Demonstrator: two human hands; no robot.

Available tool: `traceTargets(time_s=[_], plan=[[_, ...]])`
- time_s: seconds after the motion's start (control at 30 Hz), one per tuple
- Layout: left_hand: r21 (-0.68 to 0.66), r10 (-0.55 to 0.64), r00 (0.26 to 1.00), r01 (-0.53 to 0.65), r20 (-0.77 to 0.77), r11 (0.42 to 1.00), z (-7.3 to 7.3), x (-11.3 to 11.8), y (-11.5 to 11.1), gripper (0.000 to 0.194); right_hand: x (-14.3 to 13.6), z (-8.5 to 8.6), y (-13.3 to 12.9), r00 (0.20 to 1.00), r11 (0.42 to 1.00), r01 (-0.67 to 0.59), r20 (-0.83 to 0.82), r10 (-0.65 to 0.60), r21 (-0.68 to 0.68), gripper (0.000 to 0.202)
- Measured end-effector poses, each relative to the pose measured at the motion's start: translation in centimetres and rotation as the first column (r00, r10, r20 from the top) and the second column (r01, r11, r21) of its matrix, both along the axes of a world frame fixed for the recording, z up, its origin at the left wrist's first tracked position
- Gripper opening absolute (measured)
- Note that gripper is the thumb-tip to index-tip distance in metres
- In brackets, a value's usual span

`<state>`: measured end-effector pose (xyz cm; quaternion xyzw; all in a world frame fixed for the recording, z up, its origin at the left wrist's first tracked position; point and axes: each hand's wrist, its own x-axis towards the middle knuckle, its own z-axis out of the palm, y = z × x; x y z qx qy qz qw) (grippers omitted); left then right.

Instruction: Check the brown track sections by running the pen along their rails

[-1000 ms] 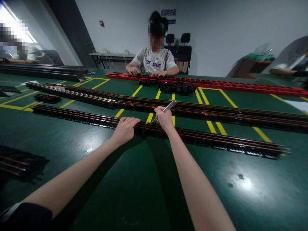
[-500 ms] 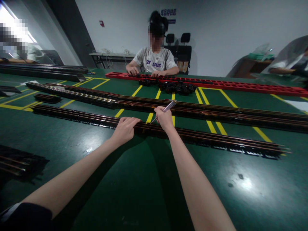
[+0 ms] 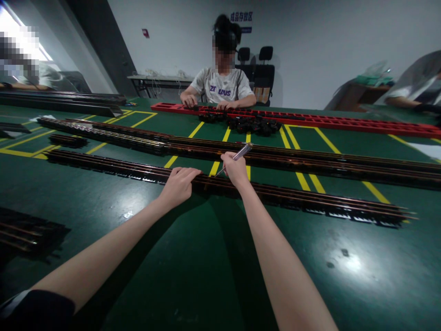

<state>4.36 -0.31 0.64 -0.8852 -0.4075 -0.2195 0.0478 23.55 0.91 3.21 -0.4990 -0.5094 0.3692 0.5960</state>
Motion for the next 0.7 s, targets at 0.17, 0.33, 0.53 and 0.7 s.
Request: traceTargets(time_s=[0.17,0.33,0.53,0.7], plan=[[-0.009,0.003,1.000,-0.003,-0.005,1.000,0.01,0.04,-0.01,0.045,-0.03,-0.01,-0.03,1.000,1.000,0.003,0.007,-0.003,-0.006,0.036],[-0.003,0.003,1.000,-0.003,-0.003,1.000,0.03,0.09,-0.03,0.045,0.00,-0.10,0.10,1.000,1.000,0.010,0.017,-0.010,-0.008,0.036],[0.003,-0.003,1.000,0.003,-0.001,1.000,-0.06,0.07,-0.03,0.044,0.14,-0.24,0.21,0.999,1.000,0.003,0.037,-0.003,0.003,0.035],[-0.003,0.002,1.000,-0.002,0.000,1.000,-0.05,0.06,0.00,0.044,0.24,-0.44,0.27,0.999,1.000,-0.010,0.035,0.009,0.010,0.035]])
